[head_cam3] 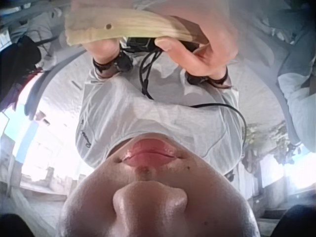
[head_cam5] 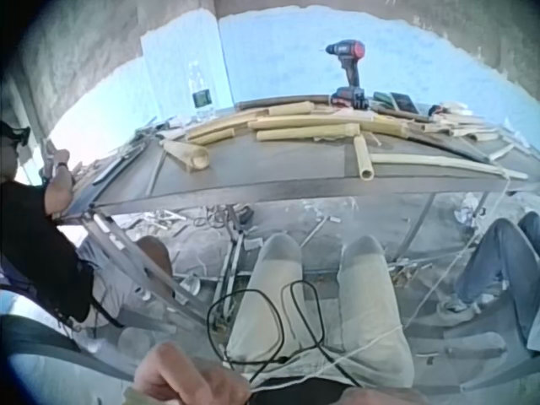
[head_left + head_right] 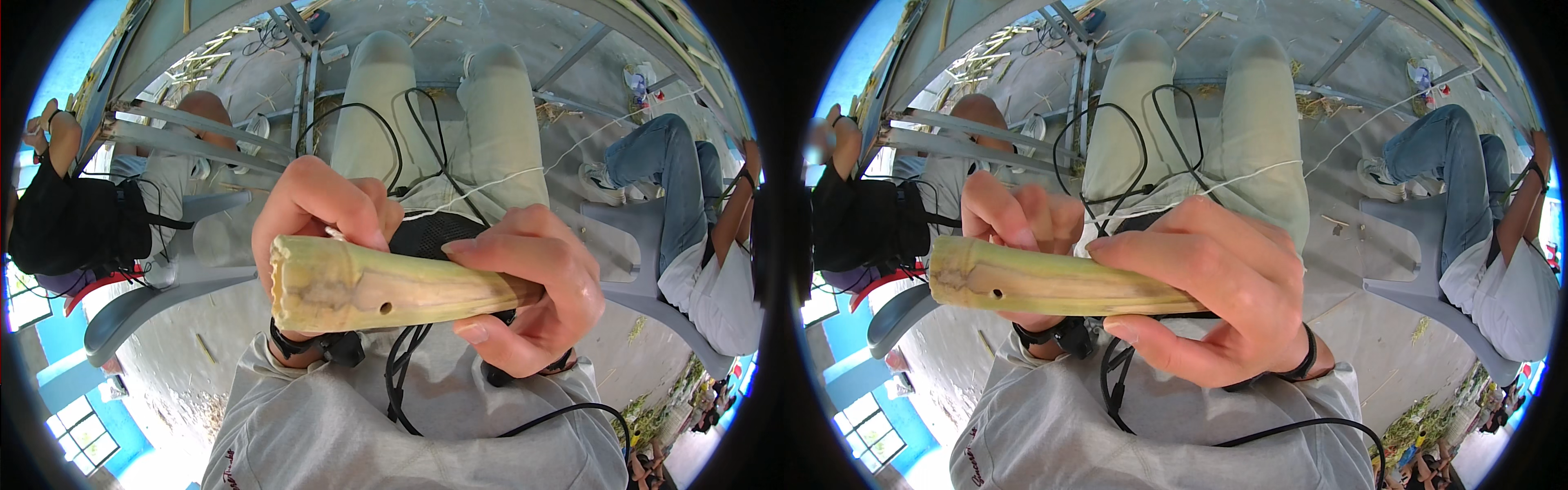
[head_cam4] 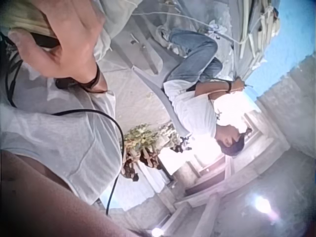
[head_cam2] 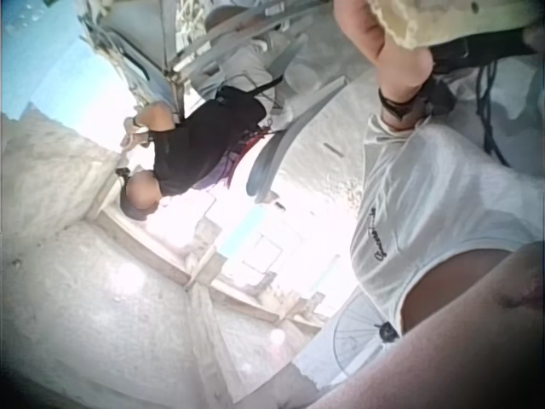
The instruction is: Assembling bamboo strips into a structure by tying them with string.
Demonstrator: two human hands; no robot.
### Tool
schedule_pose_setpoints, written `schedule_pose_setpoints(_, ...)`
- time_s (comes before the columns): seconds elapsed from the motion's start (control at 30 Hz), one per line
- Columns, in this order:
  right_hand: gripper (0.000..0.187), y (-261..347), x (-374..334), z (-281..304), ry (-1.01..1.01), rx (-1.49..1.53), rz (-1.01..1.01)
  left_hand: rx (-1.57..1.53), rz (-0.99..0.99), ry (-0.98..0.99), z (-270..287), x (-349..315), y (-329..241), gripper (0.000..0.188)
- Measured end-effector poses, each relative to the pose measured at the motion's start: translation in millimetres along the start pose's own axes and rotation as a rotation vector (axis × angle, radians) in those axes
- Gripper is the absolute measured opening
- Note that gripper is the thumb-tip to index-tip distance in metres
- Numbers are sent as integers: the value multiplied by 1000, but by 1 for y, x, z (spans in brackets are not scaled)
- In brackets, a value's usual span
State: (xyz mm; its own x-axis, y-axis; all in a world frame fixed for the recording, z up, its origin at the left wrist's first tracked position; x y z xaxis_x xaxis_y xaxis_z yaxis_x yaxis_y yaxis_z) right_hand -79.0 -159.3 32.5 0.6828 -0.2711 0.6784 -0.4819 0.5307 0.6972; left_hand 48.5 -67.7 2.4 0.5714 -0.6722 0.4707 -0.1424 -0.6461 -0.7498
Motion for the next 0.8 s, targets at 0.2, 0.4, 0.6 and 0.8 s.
schedule_pose_setpoints(0.2, 43, 2, 0, 2, 31, 8, -16, 56, 0, 52, -1, 1, -3, 29)
schedule_pose_setpoints(0.4, 45, 1, 0, 3, 16, -15, 8, -115, -61, 111, 0, 4, -4, 28)
schedule_pose_setpoints(0.6, 45, 1, 1, 3, 23, -24, 7, 8, -52, 131, -3, 6, -8, 29)
schedule_pose_setpoints(0.8, 45, 0, 0, 3, 28, -22, 11, 66, 16, 144, -1, 6, -8, 30)
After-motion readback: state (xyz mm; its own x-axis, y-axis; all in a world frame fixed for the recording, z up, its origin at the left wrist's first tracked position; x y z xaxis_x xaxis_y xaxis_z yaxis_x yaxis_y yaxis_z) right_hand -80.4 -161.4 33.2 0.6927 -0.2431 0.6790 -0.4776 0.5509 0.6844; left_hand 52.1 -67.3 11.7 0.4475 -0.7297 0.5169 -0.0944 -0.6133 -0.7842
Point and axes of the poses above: each hand's wrist, its own x-axis towards the middle knuckle, its own z-axis out of the back of the hand, y = z × x, the point moved 9 cm from there along x, towards the middle knuckle, and after that the axes turned 6 degrees about -z, right-handed, at the moved point
